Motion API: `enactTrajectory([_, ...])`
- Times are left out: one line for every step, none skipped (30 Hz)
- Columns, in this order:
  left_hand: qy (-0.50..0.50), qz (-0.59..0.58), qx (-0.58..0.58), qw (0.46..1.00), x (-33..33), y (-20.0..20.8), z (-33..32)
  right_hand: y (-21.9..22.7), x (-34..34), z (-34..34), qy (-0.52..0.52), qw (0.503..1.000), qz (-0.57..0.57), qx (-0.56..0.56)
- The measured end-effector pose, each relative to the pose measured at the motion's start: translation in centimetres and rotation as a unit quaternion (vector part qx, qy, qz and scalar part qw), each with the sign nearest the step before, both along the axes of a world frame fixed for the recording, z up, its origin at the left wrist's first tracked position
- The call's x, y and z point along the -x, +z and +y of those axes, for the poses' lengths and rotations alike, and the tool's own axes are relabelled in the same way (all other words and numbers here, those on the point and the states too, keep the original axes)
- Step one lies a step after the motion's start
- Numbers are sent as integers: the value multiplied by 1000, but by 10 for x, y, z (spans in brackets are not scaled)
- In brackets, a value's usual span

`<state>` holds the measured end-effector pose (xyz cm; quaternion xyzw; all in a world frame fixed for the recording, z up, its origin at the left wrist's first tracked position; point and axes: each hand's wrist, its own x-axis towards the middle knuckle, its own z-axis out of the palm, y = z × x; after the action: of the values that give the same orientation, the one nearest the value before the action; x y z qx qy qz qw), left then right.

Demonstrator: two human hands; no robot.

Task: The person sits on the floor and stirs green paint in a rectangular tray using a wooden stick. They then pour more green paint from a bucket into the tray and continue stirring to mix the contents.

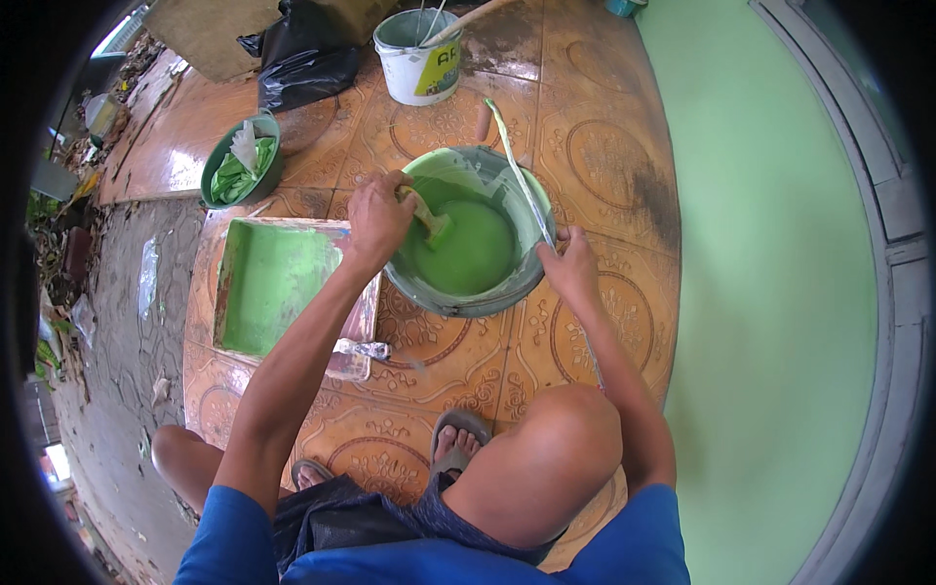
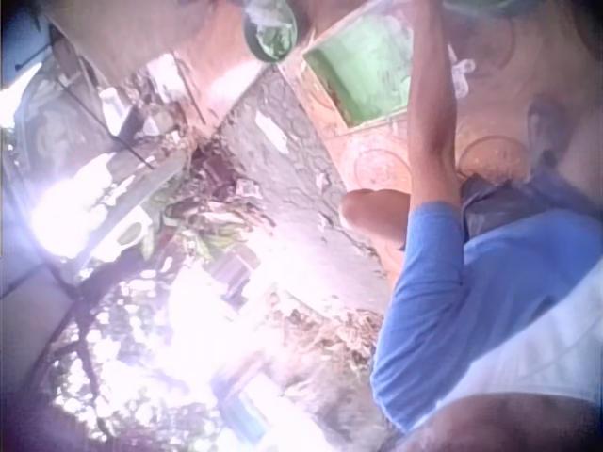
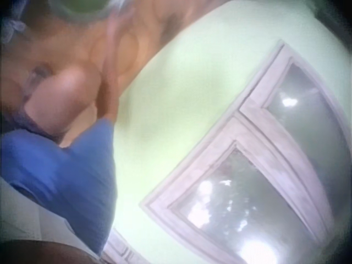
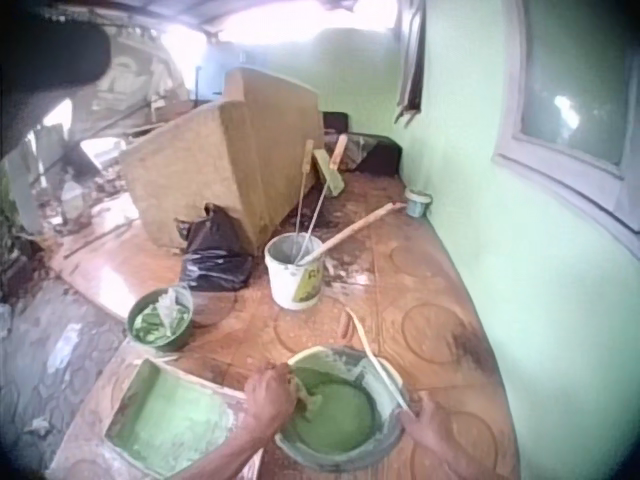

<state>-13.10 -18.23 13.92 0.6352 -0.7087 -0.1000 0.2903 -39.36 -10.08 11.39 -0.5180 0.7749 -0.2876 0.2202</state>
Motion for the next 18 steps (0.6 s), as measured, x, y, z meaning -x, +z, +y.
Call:
enactTrajectory([-19,31,-32,999,1,-1,4,6,-3,-4,-22,997,-65,-36])
enactTrajectory([-37,62,-63,995,1,-3,10,9,-5,-7,-43,988,-130,-72])
enactTrajectory([-54,92,-94,990,0,-4,17,5,-5,-9,-36,983,-163,-73])
enactTrajectory([-56,86,-86,991,1,-2,26,3,-1,-12,-30,978,-194,-74])
enactTrajectory([-59,83,-81,991,3,-1,39,0,4,-14,-26,971,-223,-77])
enactTrajectory([-62,80,-76,992,6,-2,52,-4,9,-17,-22,961,-266,-66])
enactTrajectory([-43,80,-69,994,10,-4,68,-8,13,-18,-17,949,-311,-54])
enactTrajectory([-20,75,-59,995,11,-7,86,-11,10,-19,-7,933,-358,-41])
enactTrajectory([3,71,-50,996,12,-11,102,-14,9,-18,-13,920,-389,-38])
enactTrajectory([17,76,-29,997,10,-14,113,-15,2,-18,-16,906,-422,-36])
enactTrajectory([28,86,-9,996,12,-20,123,-14,1,-17,-22,892,-450,-34])
enactTrajectory([40,96,11,995,15,-25,131,-21,4,-20,-14,878,-477,-18])
enactTrajectory([53,87,48,994,16,-25,138,-26,4,-22,-6,862,-507,-3])
enactTrajectory([67,77,85,991,19,-24,143,-31,5,-25,1,845,-535,12])
enactTrajectory([79,68,121,987,20,-24,147,-35,8,-24,6,842,-539,15])
enactTrajectory([77,161,48,983,18,-31,149,-30,5,-23,13,838,-545,17])
enactTrajectory([111,223,-3,968,15,-37,149,-27,2,-22,19,834,-551,19])
enactTrajectory([144,285,-52,946,12,-44,148,-32,0,-23,16,837,-546,21])
